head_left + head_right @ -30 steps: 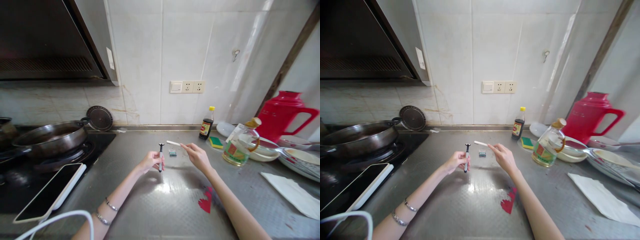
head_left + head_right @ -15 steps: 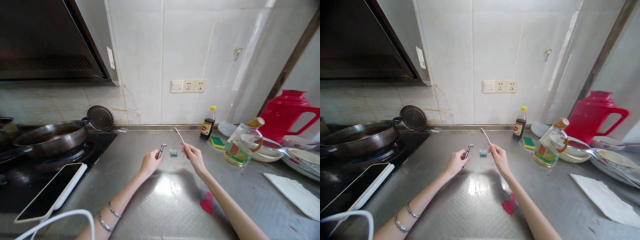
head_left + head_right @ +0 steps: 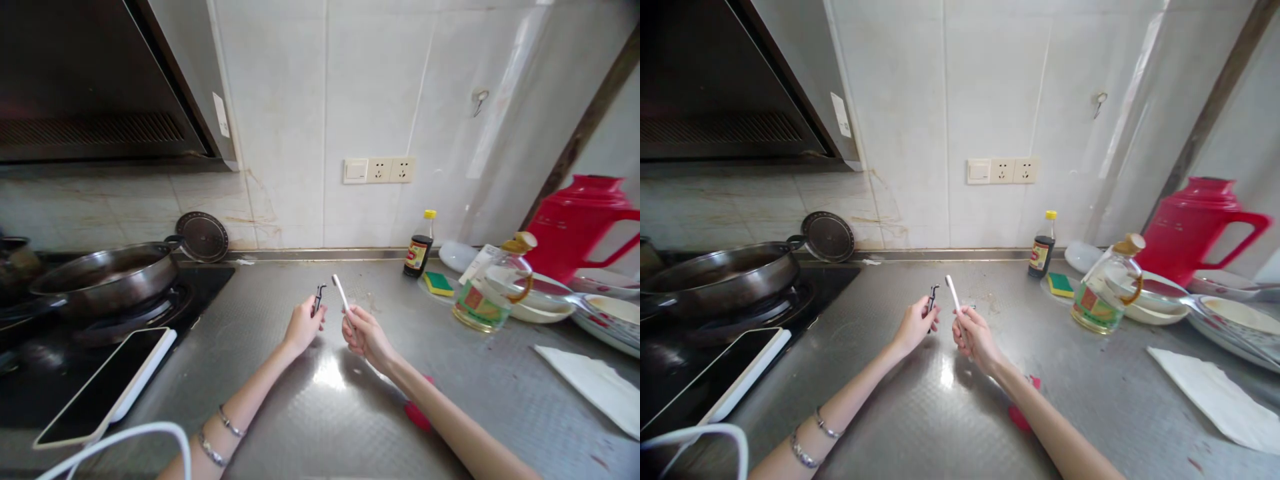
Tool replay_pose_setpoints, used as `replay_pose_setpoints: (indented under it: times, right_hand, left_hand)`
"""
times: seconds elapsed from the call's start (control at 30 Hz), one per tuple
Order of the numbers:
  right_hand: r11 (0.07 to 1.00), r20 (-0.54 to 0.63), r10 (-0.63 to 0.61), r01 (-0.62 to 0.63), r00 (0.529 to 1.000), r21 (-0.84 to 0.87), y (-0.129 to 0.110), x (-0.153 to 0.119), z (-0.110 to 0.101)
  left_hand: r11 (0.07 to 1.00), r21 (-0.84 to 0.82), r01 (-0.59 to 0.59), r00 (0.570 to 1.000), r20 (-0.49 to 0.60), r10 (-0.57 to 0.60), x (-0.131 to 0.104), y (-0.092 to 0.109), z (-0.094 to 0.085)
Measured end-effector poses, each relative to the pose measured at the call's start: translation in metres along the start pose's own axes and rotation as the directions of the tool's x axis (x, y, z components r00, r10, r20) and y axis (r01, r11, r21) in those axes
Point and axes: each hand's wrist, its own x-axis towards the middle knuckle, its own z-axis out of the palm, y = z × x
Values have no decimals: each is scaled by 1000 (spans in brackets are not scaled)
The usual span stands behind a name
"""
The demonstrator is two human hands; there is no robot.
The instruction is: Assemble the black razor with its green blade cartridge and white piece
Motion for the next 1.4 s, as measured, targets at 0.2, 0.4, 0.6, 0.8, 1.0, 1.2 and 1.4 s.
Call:
replay_pose_setpoints:
  times: [0.2,0.4,0.6,0.8,1.0,1.2,1.4]
  right_hand:
    - [999,36,-41,41,998,-3,12,-2,2]
    - [999,52,-38,38,998,9,20,-2,5]
    - [998,28,-52,52,998,21,9,-3,9]
    - [1000,50,-21,21,999,5,18,-7,14]
    - [999,-7,-53,53,999,14,15,-5,13]
    - [998,-3,16,-16,1000,54,24,-6,18]
    - [996,-40,-42,45,998,72,14,-5,15]
  left_hand:
    - [1000,-15,-2,999,51,2,-2,-2,4]
    - [999,-4,40,999,28,-40,2,0,0]
    - [993,121,-14,995,100,1,-6,4,6]
    - [982,189,-20,999,40,12,-5,4,3]
    - [987,160,10,1000,24,-14,-5,3,3]
    - [993,112,26,999,23,-29,-4,4,4]
    - [994,109,23,999,32,-26,-5,7,4]
